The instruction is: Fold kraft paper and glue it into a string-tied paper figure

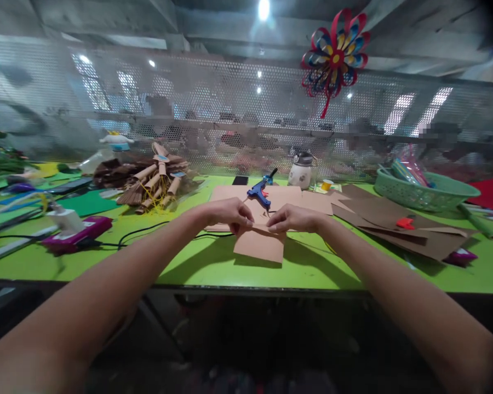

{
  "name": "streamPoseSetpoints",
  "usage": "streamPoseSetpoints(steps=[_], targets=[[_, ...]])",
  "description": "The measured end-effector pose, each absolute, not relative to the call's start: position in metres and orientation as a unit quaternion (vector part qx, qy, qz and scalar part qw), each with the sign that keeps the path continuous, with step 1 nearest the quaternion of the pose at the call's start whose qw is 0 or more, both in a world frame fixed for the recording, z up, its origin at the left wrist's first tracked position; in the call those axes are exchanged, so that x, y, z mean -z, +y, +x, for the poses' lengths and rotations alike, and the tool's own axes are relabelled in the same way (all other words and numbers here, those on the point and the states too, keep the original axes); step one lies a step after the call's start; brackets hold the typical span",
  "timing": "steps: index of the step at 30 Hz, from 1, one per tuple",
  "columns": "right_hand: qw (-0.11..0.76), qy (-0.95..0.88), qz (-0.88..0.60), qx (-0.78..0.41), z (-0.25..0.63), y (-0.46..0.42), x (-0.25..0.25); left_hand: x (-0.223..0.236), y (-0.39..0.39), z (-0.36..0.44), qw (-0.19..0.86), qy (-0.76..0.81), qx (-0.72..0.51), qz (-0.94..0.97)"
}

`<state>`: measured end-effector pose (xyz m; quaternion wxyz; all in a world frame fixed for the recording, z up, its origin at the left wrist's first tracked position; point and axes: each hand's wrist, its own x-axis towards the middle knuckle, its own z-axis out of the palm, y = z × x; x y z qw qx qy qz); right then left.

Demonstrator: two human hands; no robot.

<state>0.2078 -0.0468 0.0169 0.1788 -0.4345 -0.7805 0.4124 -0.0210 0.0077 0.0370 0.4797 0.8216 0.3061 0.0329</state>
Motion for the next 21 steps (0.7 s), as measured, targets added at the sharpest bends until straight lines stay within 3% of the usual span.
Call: streamPoseSetpoints(steps=[5, 11, 21], targets=[[0.242, -0.735, -0.428, -0.467, 0.203, -0.063, -0.002, -0.021, -0.013, -0.037, 0.523, 0.284, -0.076, 0.800], [0.231, -0.702, -0.423, -0.524, 0.202, -0.070, 0.009, -0.001, -0.022, -0.038, 0.510, 0.303, -0.110, 0.797], [0.183, -0.746, -0.425, -0.479, 0.201, -0.070, 0.016, 0.013, -0.027, -0.031, 0.450, 0.337, -0.109, 0.820]])
